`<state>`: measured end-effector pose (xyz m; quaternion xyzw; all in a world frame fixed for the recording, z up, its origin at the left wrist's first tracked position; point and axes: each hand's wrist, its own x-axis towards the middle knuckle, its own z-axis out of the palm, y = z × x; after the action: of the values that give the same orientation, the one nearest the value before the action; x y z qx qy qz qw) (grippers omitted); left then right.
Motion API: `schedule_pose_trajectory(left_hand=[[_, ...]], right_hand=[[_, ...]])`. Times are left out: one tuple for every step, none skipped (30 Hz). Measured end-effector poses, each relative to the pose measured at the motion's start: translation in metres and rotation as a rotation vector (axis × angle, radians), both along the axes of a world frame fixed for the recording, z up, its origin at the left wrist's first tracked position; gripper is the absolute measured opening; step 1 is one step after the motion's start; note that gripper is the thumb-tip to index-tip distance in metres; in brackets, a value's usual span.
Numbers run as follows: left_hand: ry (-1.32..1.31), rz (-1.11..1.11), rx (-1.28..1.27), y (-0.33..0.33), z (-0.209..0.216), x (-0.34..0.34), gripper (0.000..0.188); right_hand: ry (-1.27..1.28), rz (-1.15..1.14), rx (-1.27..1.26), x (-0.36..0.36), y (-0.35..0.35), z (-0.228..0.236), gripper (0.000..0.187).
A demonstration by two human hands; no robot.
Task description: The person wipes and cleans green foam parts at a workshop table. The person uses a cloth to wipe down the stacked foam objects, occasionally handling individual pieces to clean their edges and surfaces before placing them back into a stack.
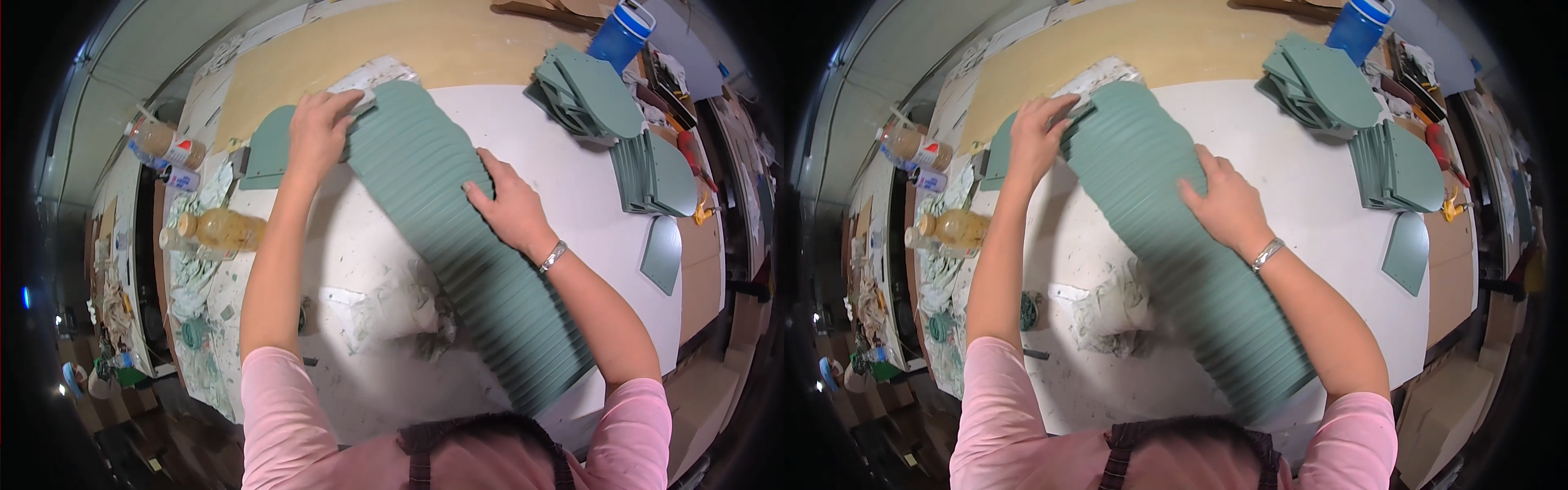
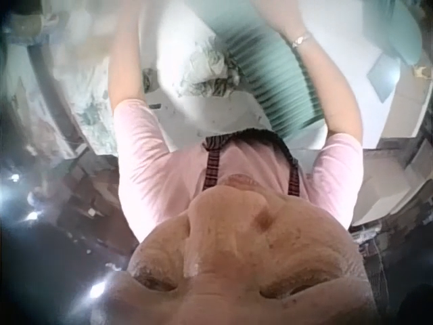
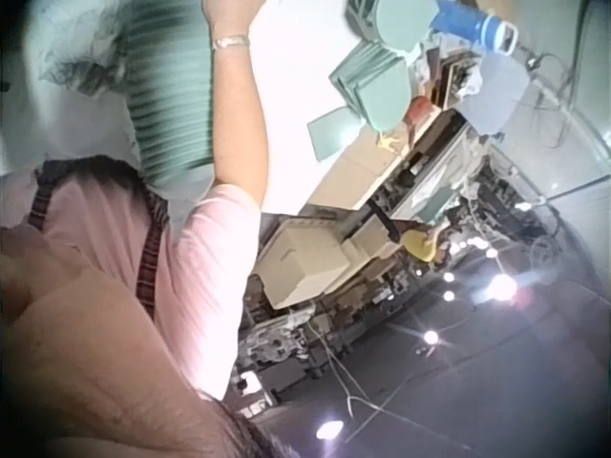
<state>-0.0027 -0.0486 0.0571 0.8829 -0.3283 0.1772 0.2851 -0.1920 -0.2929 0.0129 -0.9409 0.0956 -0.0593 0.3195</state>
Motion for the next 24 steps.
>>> schedule_pose_trajectory(left_hand=[[-0.031, -0.022, 0.050, -0.014, -0.005, 0.013, 0.036], [-0.065, -0.041, 0.102, -0.027, -0.008, 0.024, 0.034], [-0.066, -0.054, 0.101, -0.039, -0.011, 0.033, 0.034], [-0.077, -0.066, 0.145, -0.050, -0.014, 0.039, 0.034], [-0.088, -0.076, 0.189, -0.058, -0.016, 0.046, 0.034], [-0.089, -0.081, 0.193, -0.060, -0.015, 0.053, 0.034], [-0.080, -0.090, 0.166, -0.064, -0.014, 0.060, 0.034], [-0.070, -0.097, 0.140, -0.064, -0.013, 0.065, 0.035], [-0.022, -0.085, 0.091, -0.061, -0.012, 0.068, 0.035], [-0.019, -0.095, 0.090, -0.060, -0.010, 0.067, 0.035], [-0.007, -0.106, 0.169, -0.059, -0.009, 0.063, 0.035], [0.005, -0.117, 0.246, -0.061, -0.009, 0.062, 0.036], [-0.054, -0.134, 0.266, -0.061, -0.012, 0.061, 0.036], [-0.054, -0.129, 0.270, -0.060, -0.012, 0.063, 0.036], [-0.031, -0.107, 0.219, -0.060, -0.012, 0.066, 0.036], [-0.009, -0.092, 0.159, -0.066, -0.010, 0.066, 0.036], [-0.008, -0.093, 0.154, -0.068, -0.008, 0.064, 0.036], [0.006, -0.091, 0.142, -0.067, -0.005, 0.062, 0.036], [0.021, -0.089, 0.132, -0.065, -0.003, 0.057, 0.036], [0.021, -0.086, 0.132, -0.059, -0.007, 0.054, 0.036], [0.057, -0.086, 0.110, -0.047, -0.014, 0.051, 0.036], [0.089, -0.082, 0.090, -0.031, -0.014, 0.047, 0.036], [0.148, -0.096, 0.041, -0.015, -0.013, 0.042, 0.036], [0.212, -0.122, -0.012, -0.001, -0.015, 0.036, 0.037]], right_hand=[[0.013, 0.001, 0.006, 0.000, -0.001, 0.000, 0.064], [0.023, 0.004, 0.016, 0.000, -0.002, 0.000, 0.064], [0.011, 0.005, 0.009, 0.000, -0.002, -0.003, 0.064], [0.012, -0.004, 0.010, 0.001, -0.003, -0.004, 0.064], [-0.007, 0.010, 0.019, 0.002, -0.002, -0.006, 0.065], [-0.026, 0.025, 0.029, 0.003, -0.001, -0.007, 0.065], [-0.023, 0.017, 0.027, 0.002, -0.003, -0.008, 0.065], [-0.022, 0.018, 0.024, 0.002, -0.004, -0.008, 0.065], [-0.021, 0.020, 0.021, 0.002, -0.005, -0.007, 0.065], [-0.018, 0.011, 0.020, 0.001, -0.007, -0.008, 0.065], [-0.021, 0.010, 0.007, 0.001, -0.008, -0.008, 0.066], [-0.024, 0.010, -0.007, 0.000, -0.009, -0.008, 0.066], [-0.024, 0.015, -0.001, 0.001, -0.008, -0.005, 0.066], [-0.001, 0.020, 0.015, 0.001, -0.006, -0.001, 0.064], [0.022, 0.025, 0.030, 0.002, -0.004, 0.001, 0.063], [0.023, 0.023, 0.025, 0.002, -0.005, -0.001, 0.063], [-0.003, 0.022, 0.022, 0.003, -0.004, -0.005, 0.064], [-0.031, 0.022, 0.021, 0.003, -0.004, -0.007, 0.065], [-0.029, 0.024, 0.019, 0.003, -0.004, -0.006, 0.065], [-0.025, 0.023, 0.024, 0.002, -0.003, -0.004, 0.065], [-0.023, 0.023, 0.031, 0.002, -0.002, -0.002, 0.065], [-0.028, 0.030, 0.036, 0.002, -0.001, 0.001, 0.065], [0.008, 0.029, 0.045, 0.002, -0.002, 0.003, 0.064], [0.049, 0.017, 0.048, 0.000, -0.006, 0.004, 0.064]])
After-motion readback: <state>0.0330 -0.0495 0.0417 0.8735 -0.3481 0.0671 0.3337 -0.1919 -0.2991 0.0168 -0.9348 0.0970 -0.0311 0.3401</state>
